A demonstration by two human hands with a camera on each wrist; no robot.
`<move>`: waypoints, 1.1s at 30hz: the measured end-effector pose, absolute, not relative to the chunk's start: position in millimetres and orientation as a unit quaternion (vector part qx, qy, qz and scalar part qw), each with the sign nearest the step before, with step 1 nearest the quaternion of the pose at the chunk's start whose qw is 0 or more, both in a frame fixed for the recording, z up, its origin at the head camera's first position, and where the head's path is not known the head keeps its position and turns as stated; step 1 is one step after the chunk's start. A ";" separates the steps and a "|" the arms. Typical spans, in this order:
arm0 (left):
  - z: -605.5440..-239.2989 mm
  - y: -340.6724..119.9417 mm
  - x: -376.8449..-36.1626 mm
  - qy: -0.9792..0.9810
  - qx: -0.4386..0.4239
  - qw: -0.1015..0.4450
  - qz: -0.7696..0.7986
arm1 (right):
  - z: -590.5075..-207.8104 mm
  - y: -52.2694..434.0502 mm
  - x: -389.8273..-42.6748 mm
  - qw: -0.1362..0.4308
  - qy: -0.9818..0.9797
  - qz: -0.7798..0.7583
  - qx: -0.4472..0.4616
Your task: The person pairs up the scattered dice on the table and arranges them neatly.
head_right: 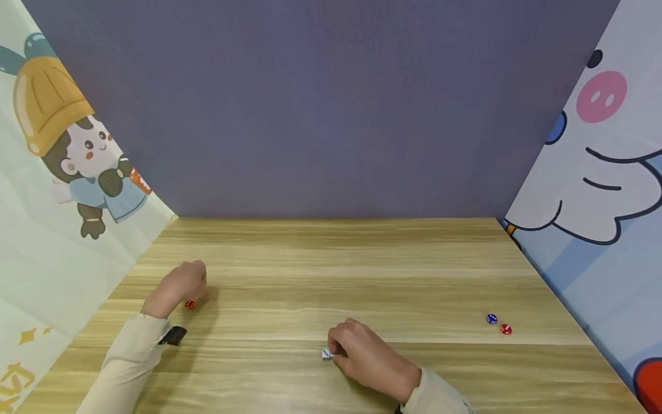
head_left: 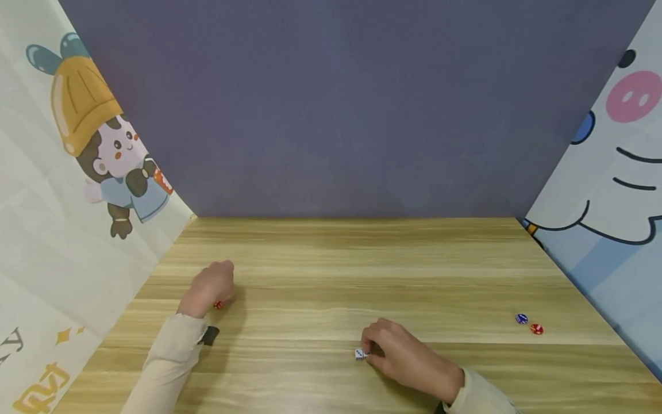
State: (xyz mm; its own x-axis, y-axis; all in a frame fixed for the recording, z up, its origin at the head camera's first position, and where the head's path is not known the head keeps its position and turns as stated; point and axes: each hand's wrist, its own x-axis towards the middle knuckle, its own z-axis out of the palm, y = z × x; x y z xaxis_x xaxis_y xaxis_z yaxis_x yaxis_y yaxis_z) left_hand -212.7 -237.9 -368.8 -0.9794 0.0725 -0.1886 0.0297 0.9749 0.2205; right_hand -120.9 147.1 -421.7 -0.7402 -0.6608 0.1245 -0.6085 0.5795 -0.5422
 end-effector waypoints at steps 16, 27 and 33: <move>-358.7 -141.4 -187.9 0.942 0.222 -0.028 0.248 | -423.7 150.6 -120.3 0.031 0.885 -0.292 -0.361; -385.9 -82.4 -176.9 0.896 0.320 0.002 0.309 | -420.0 149.0 -122.2 0.026 0.884 -0.281 -0.373; -401.8 -62.5 -178.5 0.890 0.362 0.044 0.274 | -421.0 150.1 -121.2 0.024 0.883 -0.283 -0.374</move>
State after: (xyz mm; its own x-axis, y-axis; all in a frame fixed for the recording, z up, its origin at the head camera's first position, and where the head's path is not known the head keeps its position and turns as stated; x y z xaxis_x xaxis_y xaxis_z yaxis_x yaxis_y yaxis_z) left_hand -178.5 -62.5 -401.8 -0.7346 0.6678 0.1197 0.6194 0.5881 0.5201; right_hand -121.2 150.1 -421.0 -0.7196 -0.6735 0.1690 -0.6463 0.5607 -0.5176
